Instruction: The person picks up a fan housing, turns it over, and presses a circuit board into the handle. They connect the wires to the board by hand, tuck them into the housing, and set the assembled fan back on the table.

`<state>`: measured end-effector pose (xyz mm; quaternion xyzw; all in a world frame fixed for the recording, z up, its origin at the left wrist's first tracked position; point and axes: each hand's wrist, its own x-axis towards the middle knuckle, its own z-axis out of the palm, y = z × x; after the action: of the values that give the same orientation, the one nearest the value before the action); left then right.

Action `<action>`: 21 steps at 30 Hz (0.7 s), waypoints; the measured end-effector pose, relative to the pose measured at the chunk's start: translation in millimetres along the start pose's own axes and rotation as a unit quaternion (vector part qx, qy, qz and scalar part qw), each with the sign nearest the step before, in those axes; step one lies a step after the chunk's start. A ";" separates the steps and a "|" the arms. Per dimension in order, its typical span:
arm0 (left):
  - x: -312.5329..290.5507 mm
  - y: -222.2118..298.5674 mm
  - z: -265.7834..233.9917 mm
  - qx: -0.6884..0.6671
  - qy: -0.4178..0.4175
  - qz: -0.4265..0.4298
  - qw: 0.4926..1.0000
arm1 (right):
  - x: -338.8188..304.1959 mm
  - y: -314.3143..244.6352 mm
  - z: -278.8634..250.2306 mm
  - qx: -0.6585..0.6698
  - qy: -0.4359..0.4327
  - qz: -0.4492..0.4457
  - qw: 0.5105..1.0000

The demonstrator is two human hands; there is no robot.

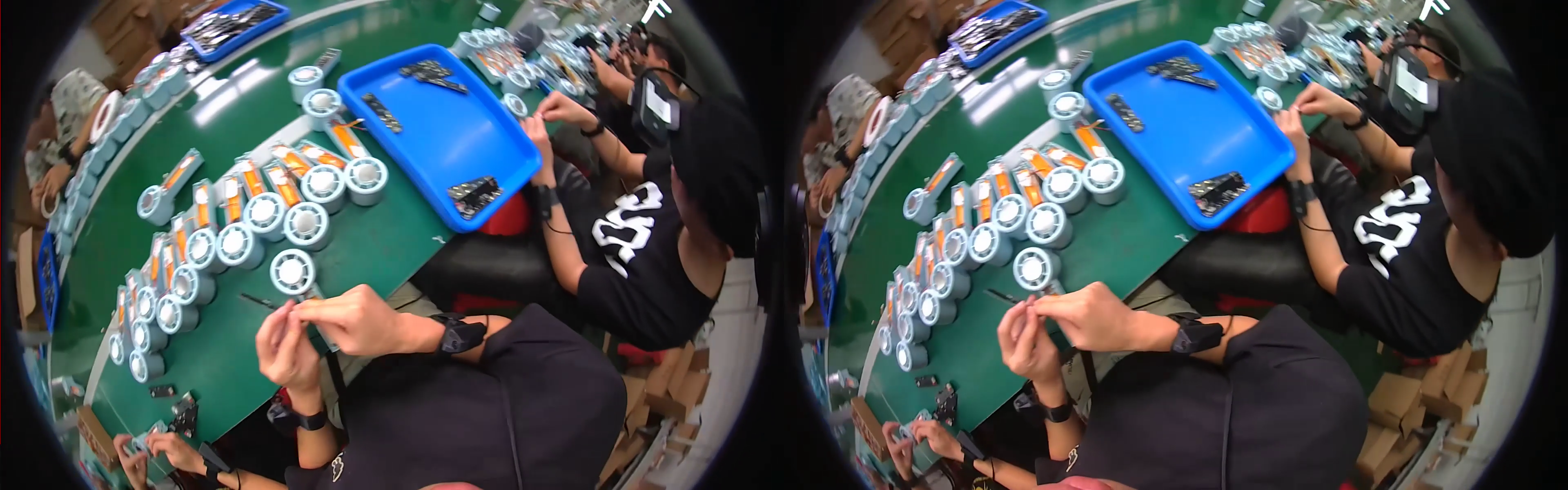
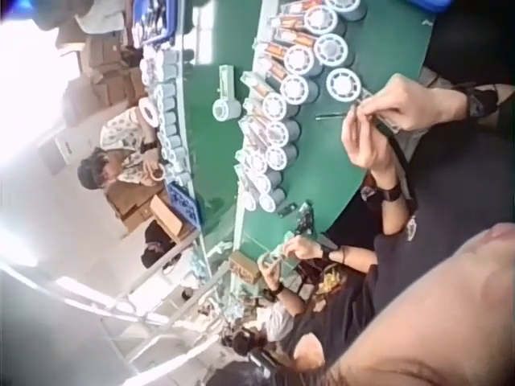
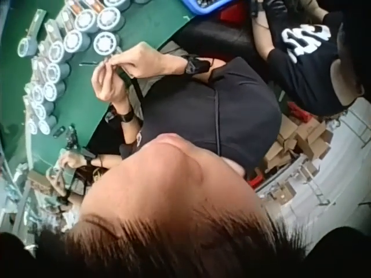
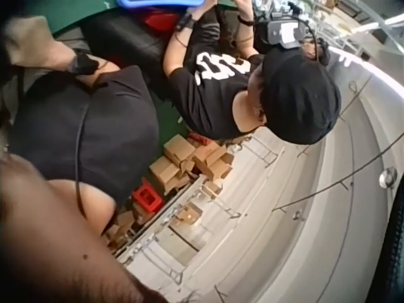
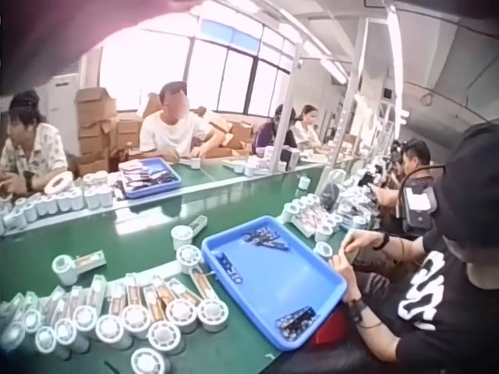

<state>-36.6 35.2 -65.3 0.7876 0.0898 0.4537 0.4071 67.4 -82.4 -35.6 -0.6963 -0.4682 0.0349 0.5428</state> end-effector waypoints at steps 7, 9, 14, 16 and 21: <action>0.8 -8.9 -7.6 0.034 0.001 -0.026 0.999 | 2.1 -7.1 -2.9 -0.002 -0.058 0.008 0.998; 3.1 -5.2 -7.0 0.034 -0.010 -0.033 0.999 | 1.1 -0.3 -1.8 0.014 -0.027 0.001 1.000; 3.7 -3.2 -5.9 0.034 -0.016 -0.042 0.998 | 5.7 7.9 -7.2 0.028 -0.012 -0.020 0.999; 3.6 -2.9 -6.4 0.042 -0.018 -0.045 0.998 | 9.2 9.8 -10.9 0.030 -0.033 -0.018 0.999; 12.3 5.3 -7.9 0.031 -0.039 -0.031 0.998 | 18.4 16.2 -16.5 0.041 -0.043 -0.045 0.997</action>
<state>-37.0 42.5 -51.6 0.8138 0.1122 0.4063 0.4001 96.9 -81.1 -33.2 -0.6494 -0.5205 0.0595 0.5512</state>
